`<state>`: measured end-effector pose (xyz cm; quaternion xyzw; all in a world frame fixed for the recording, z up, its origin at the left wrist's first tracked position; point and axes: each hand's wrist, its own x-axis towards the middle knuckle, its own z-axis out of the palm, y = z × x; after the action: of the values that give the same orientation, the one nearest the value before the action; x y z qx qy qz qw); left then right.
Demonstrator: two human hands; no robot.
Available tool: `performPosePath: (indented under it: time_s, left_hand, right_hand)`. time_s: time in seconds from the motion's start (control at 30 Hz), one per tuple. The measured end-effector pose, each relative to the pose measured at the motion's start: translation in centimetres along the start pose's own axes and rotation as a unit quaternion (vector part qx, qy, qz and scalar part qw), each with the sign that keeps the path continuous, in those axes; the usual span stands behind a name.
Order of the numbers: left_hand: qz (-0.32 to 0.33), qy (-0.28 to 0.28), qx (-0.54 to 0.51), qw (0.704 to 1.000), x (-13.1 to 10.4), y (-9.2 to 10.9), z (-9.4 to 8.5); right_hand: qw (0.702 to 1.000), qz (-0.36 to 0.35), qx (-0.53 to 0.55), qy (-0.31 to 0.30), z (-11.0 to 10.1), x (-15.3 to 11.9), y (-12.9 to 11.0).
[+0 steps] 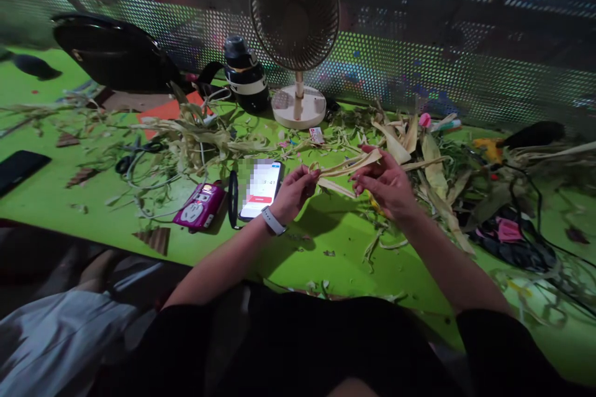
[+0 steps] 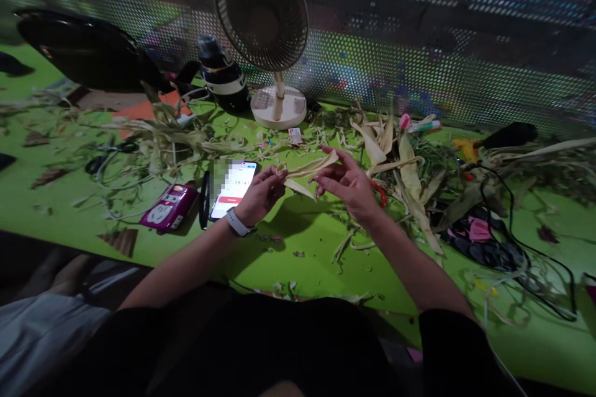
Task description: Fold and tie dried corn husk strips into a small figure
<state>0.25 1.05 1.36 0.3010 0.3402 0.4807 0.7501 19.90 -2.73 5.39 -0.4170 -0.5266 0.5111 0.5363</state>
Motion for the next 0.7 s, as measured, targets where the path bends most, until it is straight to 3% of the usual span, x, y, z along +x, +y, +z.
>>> performPosePath:
  time_s: [0.17,0.37,0.6,0.7]
  left_hand:
    - [-0.027,0.000,-0.031,0.999,-0.1,-0.4,0.1]
    - [-0.019,-0.003,-0.048,0.999,-0.1,-0.6,0.0]
    - [-0.019,-0.032,-0.014,0.999,-0.2,-0.8,0.1]
    - [-0.007,-0.044,0.022,0.999,-0.3,-1.2,0.1]
  right_hand:
    - [0.997,-0.046,-0.055,0.035,0.2,-0.4,0.6]
    - [0.985,-0.049,-0.130,0.101,0.2,-0.1,1.6]
    - [0.974,-0.116,-0.180,0.081,-0.1,-0.2,1.5]
    - [0.979,-0.099,-0.175,0.027,0.1,-0.5,0.7]
